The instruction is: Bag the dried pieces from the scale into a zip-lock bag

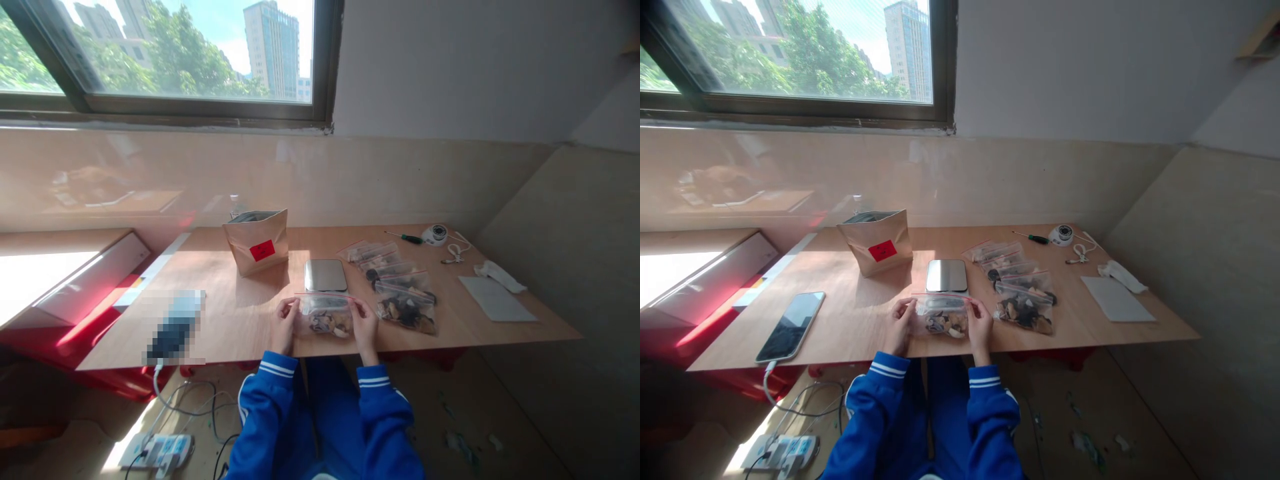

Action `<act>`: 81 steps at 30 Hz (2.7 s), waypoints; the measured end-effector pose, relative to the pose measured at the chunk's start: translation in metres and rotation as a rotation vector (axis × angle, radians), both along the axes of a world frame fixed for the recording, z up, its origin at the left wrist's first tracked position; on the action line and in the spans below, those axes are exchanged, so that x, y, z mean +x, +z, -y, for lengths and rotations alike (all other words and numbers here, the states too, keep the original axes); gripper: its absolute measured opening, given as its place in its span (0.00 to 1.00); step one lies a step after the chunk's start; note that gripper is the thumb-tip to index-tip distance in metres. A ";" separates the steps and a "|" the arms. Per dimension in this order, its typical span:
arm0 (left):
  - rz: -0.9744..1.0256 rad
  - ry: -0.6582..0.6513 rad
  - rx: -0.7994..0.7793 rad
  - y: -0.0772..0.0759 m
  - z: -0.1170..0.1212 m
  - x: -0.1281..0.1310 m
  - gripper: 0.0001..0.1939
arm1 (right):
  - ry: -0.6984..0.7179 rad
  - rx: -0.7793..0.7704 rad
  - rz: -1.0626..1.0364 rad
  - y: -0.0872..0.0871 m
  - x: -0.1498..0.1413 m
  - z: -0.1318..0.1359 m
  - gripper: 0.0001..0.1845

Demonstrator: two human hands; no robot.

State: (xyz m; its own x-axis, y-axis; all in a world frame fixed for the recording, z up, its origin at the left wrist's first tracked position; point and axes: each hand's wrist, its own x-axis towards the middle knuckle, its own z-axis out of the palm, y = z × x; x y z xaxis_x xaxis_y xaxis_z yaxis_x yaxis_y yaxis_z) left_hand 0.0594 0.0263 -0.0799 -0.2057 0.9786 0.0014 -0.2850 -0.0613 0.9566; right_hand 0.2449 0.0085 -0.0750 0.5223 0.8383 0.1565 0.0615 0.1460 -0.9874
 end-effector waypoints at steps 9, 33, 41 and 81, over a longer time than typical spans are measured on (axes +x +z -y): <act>0.044 0.031 -0.018 0.014 0.003 0.000 0.18 | 0.149 0.015 -0.008 0.005 -0.002 -0.001 0.25; -0.020 0.097 -0.004 0.014 0.007 -0.003 0.19 | 0.095 0.089 0.102 0.006 -0.004 0.002 0.25; 0.012 0.122 -0.004 0.009 0.005 -0.004 0.18 | 0.082 0.081 0.060 0.004 -0.003 0.001 0.22; 0.070 0.052 0.024 0.002 0.001 -0.004 0.15 | 0.184 0.095 0.019 0.002 -0.001 -0.002 0.19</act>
